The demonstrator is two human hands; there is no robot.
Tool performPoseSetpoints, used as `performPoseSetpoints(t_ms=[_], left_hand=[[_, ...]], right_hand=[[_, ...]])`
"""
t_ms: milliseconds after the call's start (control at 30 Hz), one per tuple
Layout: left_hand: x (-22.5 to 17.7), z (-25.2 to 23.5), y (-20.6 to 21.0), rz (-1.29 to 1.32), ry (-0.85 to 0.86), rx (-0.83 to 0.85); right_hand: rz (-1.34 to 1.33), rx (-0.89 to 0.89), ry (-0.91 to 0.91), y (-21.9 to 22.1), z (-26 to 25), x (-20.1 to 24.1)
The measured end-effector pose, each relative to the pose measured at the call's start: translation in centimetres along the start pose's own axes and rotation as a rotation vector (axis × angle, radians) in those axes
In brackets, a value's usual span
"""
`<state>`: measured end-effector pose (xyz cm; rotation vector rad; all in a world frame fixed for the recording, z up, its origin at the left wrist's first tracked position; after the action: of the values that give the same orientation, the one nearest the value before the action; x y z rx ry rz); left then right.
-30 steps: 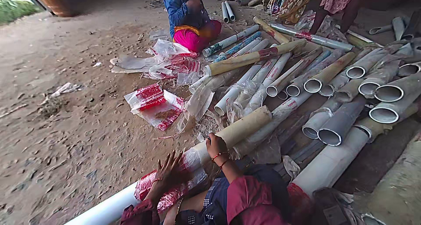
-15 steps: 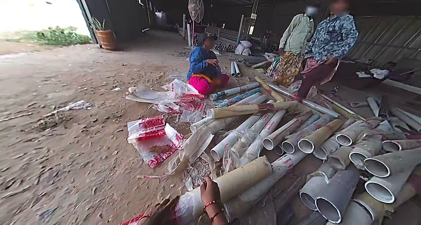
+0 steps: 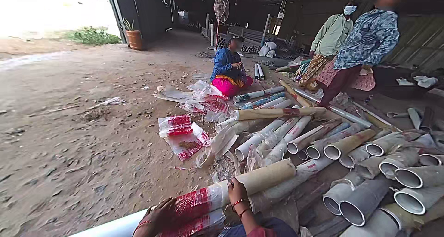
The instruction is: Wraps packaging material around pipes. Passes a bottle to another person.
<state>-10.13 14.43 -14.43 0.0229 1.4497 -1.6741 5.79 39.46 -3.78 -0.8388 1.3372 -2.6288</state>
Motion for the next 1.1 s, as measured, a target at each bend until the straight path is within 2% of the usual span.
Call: performPoseSetpoints(t_ms=[67,167,300,367,433,500,600,767,933,1033,1100], left_hand=[[1.1,0.7,-0.3,-0.051,-0.001,-0.039],[-0.1,1.2,-0.2,-0.061,0.055,-0.093],[-1.1,0.5,-0.2,-0.057,-0.001,0.014],[-0.6,1.7,-1.1,0.043,-0.03,-0.03],[1.0,3.0,-1.7,0.22,-0.038,-0.156],[2.9,3.5,-2.2,0.286,-0.132,-0.227],[5.4,3.8,-1.2,0.224,-0.357,-0.116],[5.4,3.8,-1.7,0.317,-0.325,-0.009],[5.8,3.0,-1.5,0.28,-0.342,-0.015],[5.5,3.3,-1.5,0.324,-0.308,-0.065],[4.7,4.2,-2.0,0.46,-0.291,-0.179]], right_hand=[[0.021,0.059,0.013,1.4,-0.2,-0.3],[0.049,0.051,0.045,1.6,-1.1,-1.3],[0.087,-0.033,0.067,1.2,-2.0,-2.4],[0.149,-0.022,0.084,2.3,-2.4,-3.4],[0.242,0.0,0.11,3.6,-3.0,-4.6],[0.291,-0.032,0.103,3.6,-4.1,-4.8],[0.289,-0.08,0.096,3.9,-4.5,-4.7],[0.337,-0.089,-0.054,6.0,-1.6,-2.7],[0.527,-0.043,-0.223,12.6,3.6,2.1],[0.439,-0.019,-0.297,15.2,5.9,5.2],[0.383,-0.042,-0.338,15.1,6.8,6.2]])
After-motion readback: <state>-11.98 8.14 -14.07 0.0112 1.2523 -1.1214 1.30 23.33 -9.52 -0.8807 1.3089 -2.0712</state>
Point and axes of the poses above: each hand's wrist, its own z-axis away from the middle knuckle, its own y-axis out of the palm, x = y × z, the point moved 6 cm from there along -z, towards the middle knuckle, and after that the axes turned 12 degrees about y, right-handed, at the moved point
